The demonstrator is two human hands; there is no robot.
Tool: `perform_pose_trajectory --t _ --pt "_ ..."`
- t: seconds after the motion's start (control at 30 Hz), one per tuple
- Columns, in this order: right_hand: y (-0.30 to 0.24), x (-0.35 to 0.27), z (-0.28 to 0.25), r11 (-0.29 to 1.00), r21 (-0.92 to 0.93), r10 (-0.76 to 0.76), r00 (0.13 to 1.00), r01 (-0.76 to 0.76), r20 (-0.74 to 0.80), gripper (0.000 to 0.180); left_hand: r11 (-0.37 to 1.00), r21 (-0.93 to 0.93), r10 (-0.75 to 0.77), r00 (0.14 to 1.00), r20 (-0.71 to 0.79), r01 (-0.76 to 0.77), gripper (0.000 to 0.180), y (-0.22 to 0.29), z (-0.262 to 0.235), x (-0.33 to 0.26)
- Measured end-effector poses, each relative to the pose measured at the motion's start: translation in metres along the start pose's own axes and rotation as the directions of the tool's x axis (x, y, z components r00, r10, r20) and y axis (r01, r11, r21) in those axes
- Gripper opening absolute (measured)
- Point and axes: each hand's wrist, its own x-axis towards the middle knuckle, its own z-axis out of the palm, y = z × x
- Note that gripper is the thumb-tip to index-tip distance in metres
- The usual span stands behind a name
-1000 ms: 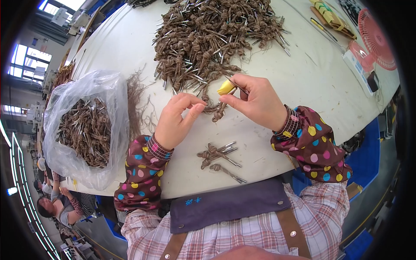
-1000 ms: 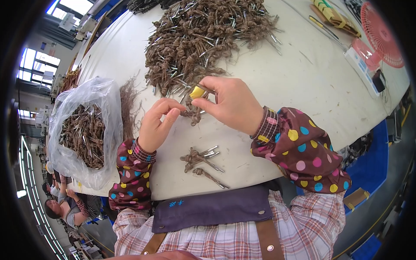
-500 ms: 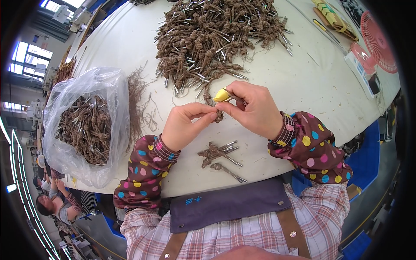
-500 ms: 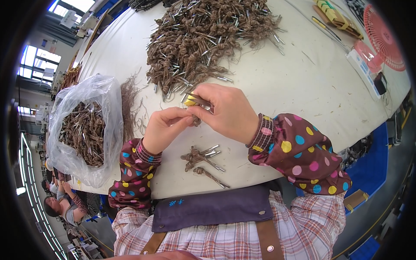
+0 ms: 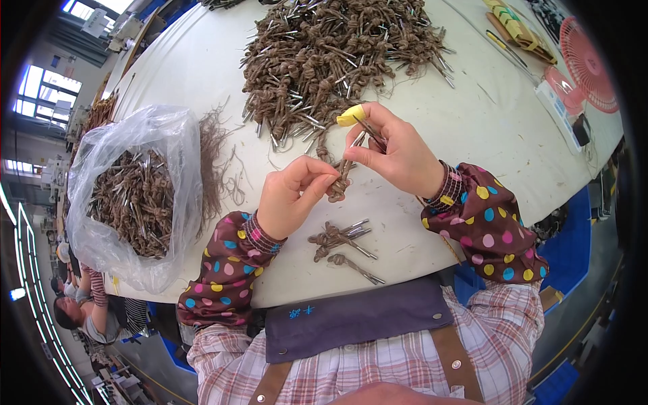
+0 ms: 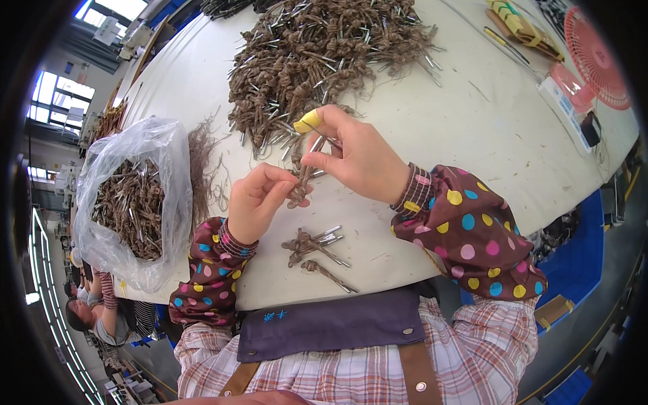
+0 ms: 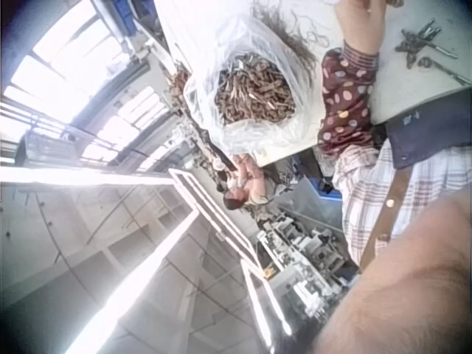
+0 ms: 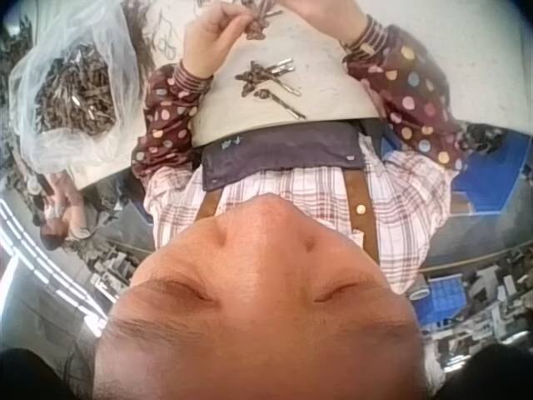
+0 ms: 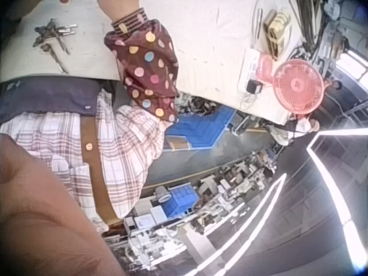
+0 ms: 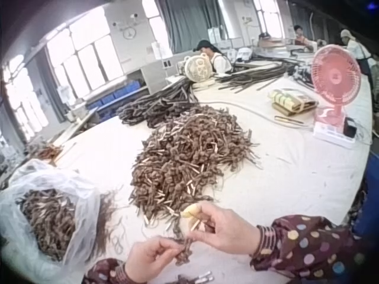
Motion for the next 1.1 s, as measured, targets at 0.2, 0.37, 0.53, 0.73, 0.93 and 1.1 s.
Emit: perform_pose_trajectory --t 0.2,0.37,0.53,0.73,0.93,1.1 --pt "-0.020 -0.003 0.004 0.995 0.047 0.079 0.986 -0.087 0.147 0.042 0.952 -0.295 0.127 0.981 0.145 -0.080 0.007 -0.005 0.008 -0.001" --pt "-0.026 -0.007 -0.002 0.958 -0.277 -0.094 0.995 0.078 -0.043 0.042 0.975 0.032 0.219 0.976 0.008 -0.219 0.005 -0.006 0.001 0.003" --pt "-0.029 -0.010 -0.008 0.943 -0.331 0.041 0.979 0.027 0.198 0.026 0.934 0.226 0.295 0.954 -0.058 -0.275 0.005 -0.004 -0.003 0.003" --pt "-0.024 -0.009 -0.004 0.930 -0.364 0.056 0.963 0.045 0.262 0.024 0.862 0.377 0.379 0.925 -0.035 -0.339 0.008 0.003 -0.003 0.005" --pt "-0.022 -0.010 -0.002 0.896 -0.432 0.009 0.968 0.104 0.251 0.021 0.827 0.407 0.417 0.909 0.019 -0.388 0.011 -0.001 -0.002 0.006" --pt "-0.026 -0.012 -0.001 0.858 -0.481 -0.055 0.965 0.177 0.257 0.020 0.796 0.427 0.453 0.890 0.051 -0.429 0.013 -0.006 -0.003 0.006"
